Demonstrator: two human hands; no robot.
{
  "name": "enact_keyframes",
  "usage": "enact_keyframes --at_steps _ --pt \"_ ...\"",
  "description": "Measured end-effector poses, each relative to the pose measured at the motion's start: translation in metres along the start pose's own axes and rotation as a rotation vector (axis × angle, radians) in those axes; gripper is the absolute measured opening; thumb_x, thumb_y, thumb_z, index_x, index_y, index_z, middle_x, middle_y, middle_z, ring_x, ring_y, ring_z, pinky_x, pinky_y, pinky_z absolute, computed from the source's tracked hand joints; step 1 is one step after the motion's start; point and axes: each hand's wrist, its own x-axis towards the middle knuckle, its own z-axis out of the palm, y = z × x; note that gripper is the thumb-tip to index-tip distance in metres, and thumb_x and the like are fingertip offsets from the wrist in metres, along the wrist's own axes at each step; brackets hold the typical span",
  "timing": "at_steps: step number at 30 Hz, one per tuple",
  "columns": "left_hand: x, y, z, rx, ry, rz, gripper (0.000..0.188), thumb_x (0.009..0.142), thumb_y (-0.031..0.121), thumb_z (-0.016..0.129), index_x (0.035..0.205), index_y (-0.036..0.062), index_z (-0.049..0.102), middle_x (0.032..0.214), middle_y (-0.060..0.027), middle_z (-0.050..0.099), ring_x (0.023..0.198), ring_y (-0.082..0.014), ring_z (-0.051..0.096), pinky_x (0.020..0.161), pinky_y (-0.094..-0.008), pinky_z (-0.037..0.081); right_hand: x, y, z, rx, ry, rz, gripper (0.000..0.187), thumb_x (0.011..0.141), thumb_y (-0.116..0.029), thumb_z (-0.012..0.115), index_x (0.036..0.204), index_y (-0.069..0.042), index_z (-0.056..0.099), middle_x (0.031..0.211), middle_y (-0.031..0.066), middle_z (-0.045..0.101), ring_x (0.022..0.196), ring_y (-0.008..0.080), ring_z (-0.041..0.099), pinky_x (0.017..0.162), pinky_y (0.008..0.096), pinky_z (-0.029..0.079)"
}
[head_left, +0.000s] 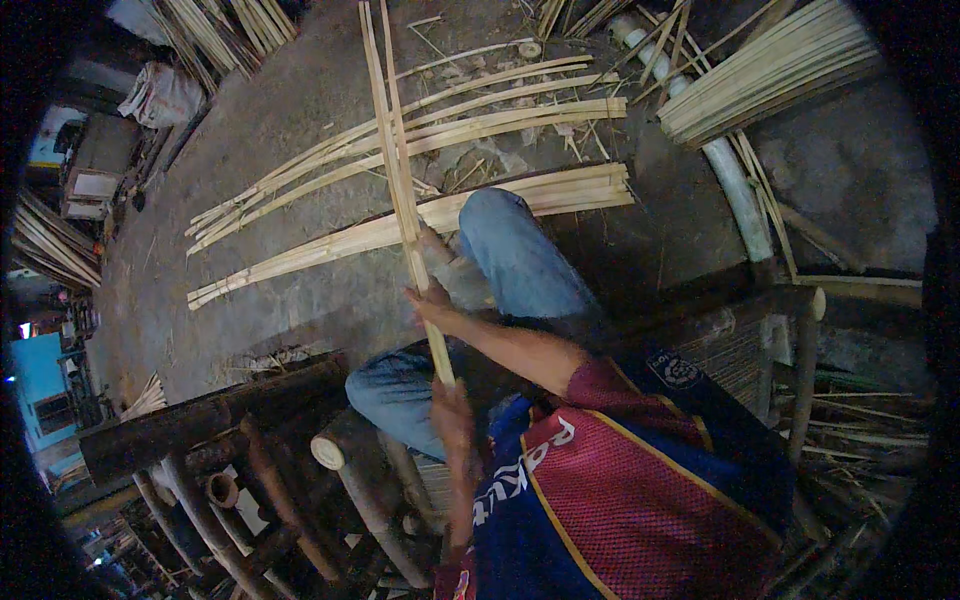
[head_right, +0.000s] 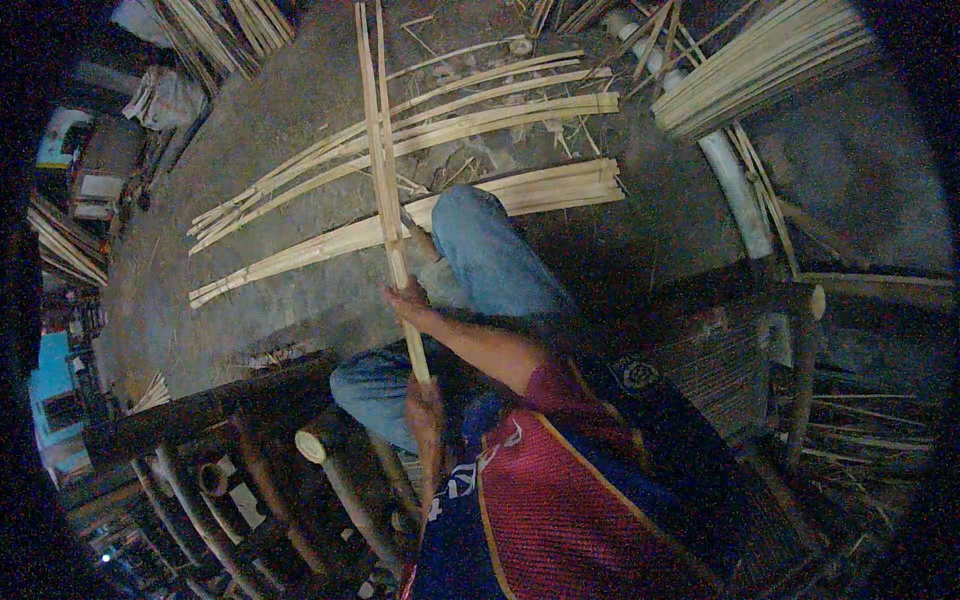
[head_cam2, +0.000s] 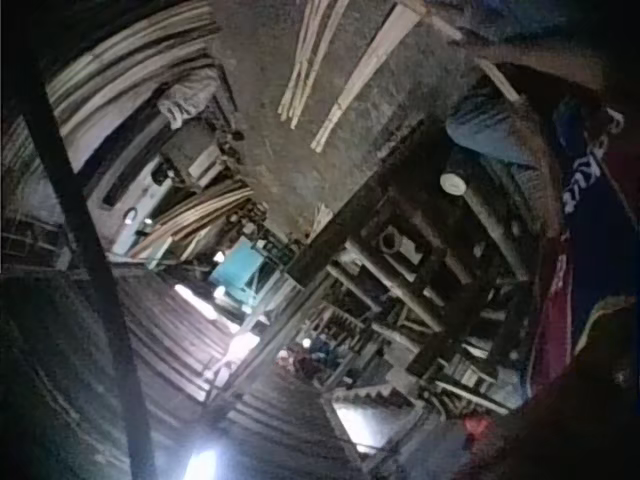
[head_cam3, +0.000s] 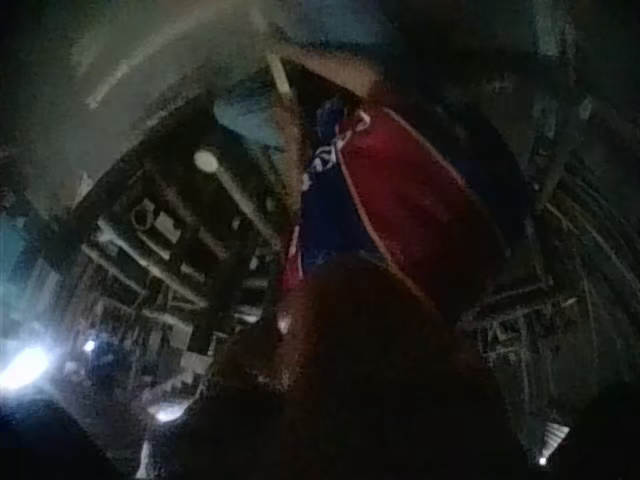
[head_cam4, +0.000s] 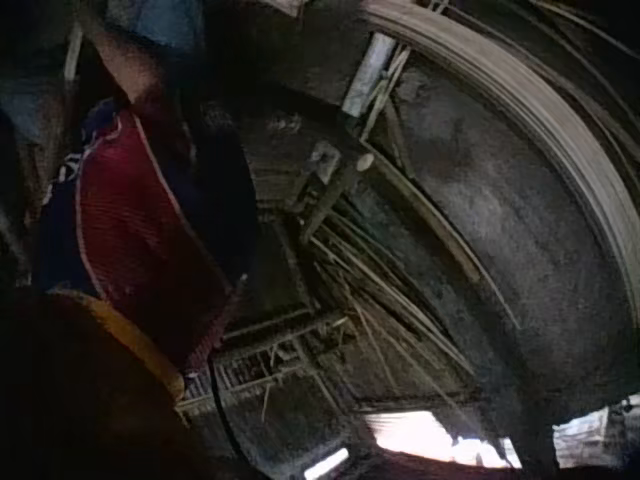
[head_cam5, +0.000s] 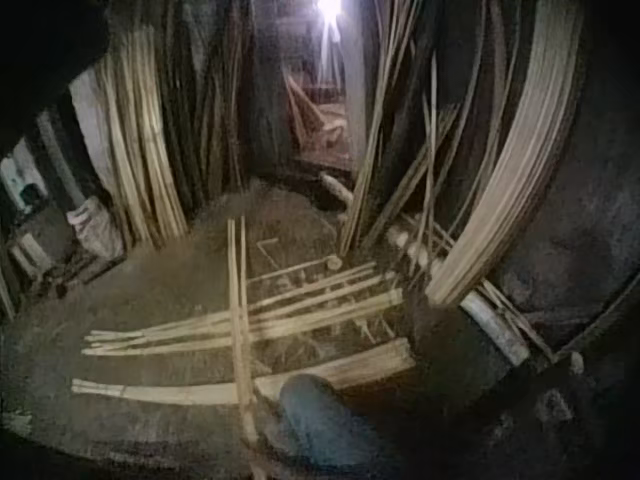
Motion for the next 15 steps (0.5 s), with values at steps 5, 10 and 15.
enact_keyframes --at_steps 5,10,15 --pt "0.001 0.004 0.001 -0.687 0.098 -0.568 0.032 0.097 0.023 0.056 0.114 -0.0049 0.055 0.087 -0.0183 0.062 0.078 -0.0279 0.060 0.069 -0.0363 0.049 0.036 0.030 0.022 -0.382 0.225 -0.230 0.063 0.089 -0.048 0.062 0.123 0.001 0.042 0.086 0.0171 0.064 0.074 0.0318 0.066 0.068 0.0458 0.055" --pt "0.004 0.026 -0.003 0.152 -0.101 -0.195 0.029 0.096 0.017 0.057 0.112 -0.0076 0.054 0.089 -0.0231 0.062 0.081 -0.0319 0.060 0.073 -0.0413 0.048 0.015 0.004 0.001 -0.374 0.113 0.003 0.063 0.089 -0.042 0.063 0.129 0.001 0.041 0.104 0.0223 0.061 0.098 0.0346 0.062 0.087 0.0455 0.050" --pt "0.000 -0.032 0.011 -0.112 -0.137 -0.344 0.027 0.095 0.019 0.061 0.106 -0.0052 0.055 0.082 -0.0132 0.061 0.075 -0.0222 0.056 0.069 -0.0347 0.046 -0.031 -0.063 -0.014 -0.405 0.077 -0.772 0.050 0.089 -0.023 0.066 0.131 -0.002 0.048 0.126 0.0217 0.052 0.123 0.0321 0.049 0.105 0.0438 0.038"
